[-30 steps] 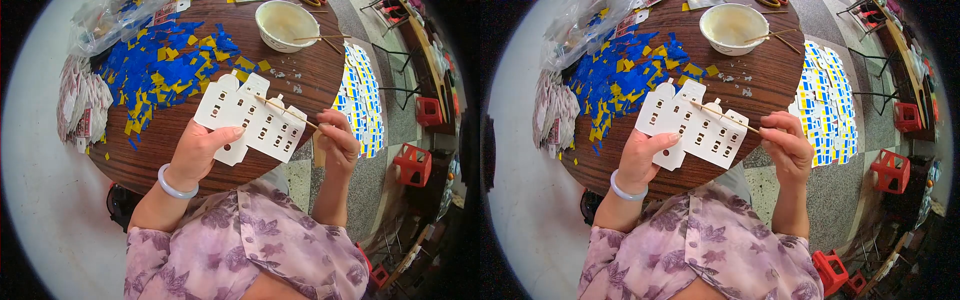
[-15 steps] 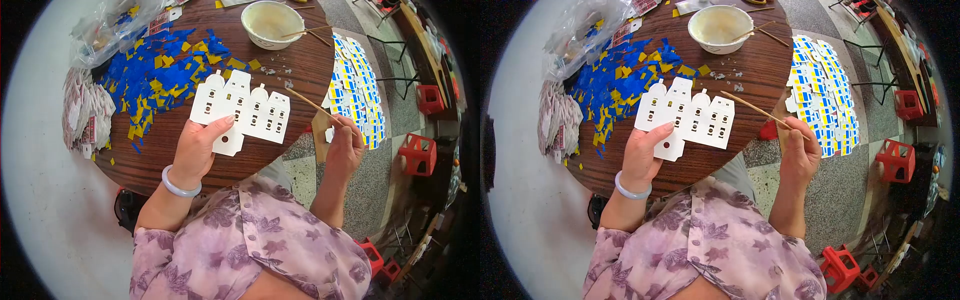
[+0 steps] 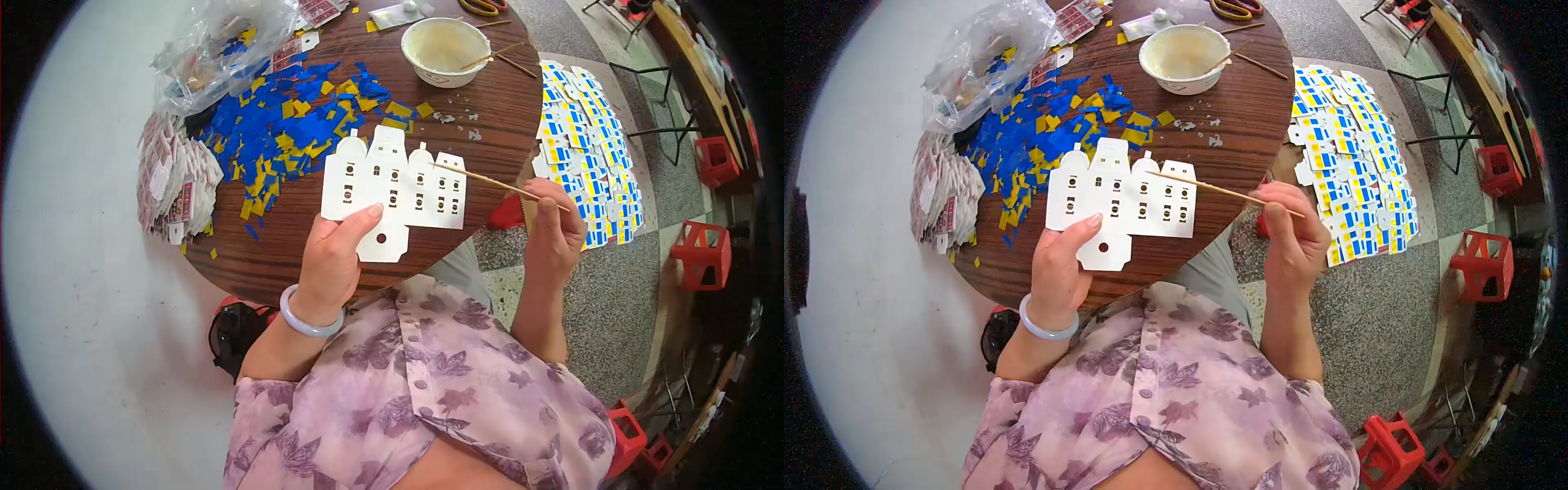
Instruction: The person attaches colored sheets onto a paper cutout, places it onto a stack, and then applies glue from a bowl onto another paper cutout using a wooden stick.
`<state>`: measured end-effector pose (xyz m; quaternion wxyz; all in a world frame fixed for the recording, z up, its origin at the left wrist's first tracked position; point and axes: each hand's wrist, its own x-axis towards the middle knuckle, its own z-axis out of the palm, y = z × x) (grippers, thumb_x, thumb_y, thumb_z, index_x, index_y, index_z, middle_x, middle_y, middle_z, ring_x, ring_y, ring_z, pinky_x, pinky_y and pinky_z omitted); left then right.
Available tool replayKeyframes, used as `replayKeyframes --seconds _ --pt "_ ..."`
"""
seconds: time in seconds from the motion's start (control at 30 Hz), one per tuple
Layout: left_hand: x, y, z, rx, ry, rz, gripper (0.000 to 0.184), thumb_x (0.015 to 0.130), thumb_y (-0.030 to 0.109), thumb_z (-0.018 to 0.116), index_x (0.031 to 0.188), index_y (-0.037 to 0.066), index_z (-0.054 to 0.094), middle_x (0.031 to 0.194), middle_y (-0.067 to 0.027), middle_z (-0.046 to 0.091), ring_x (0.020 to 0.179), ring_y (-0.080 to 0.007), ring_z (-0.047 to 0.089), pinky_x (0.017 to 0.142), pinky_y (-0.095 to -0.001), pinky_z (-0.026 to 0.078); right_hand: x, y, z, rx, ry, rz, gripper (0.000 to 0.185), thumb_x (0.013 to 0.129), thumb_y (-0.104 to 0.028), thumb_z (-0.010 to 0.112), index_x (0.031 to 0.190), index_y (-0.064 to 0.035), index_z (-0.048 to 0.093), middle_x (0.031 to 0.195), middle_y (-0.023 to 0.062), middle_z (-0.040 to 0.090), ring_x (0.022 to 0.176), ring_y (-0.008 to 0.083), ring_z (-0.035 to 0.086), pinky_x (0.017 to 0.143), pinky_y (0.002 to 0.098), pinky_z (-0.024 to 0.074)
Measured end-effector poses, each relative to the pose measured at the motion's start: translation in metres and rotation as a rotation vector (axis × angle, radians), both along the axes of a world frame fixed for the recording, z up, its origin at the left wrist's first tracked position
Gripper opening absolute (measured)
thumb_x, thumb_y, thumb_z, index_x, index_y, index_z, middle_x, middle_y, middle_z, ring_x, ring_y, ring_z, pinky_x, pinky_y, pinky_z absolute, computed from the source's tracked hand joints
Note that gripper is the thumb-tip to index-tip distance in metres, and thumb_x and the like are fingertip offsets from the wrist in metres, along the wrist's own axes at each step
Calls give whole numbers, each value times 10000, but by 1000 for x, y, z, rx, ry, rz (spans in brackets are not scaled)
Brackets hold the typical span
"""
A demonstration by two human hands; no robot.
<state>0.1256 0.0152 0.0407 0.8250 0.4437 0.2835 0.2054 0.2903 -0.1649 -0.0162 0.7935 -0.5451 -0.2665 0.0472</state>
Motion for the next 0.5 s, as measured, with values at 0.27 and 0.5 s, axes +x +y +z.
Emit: replayKeyframes --seconds 0.27,0.5 --pt "-14 -16 5 119 37 -62 241 909 75 528 1116 -27 597 996 -61 658 855 -108 619 731 -252 508 -17 5 -2 21 2 101 115 875 -9 606 968 35 657 997 120 627 955 173 548 816 259 416" --pt "-19 -19 1 195 48 -125 227 924 92 520 1102 -22 601 968 -52 654 815 -93 603 705 -243 496 -29 10 2 -5 -71 145 124 864 -1 620 974 32 666 1010 113 619 965 173 542 804 247 418"
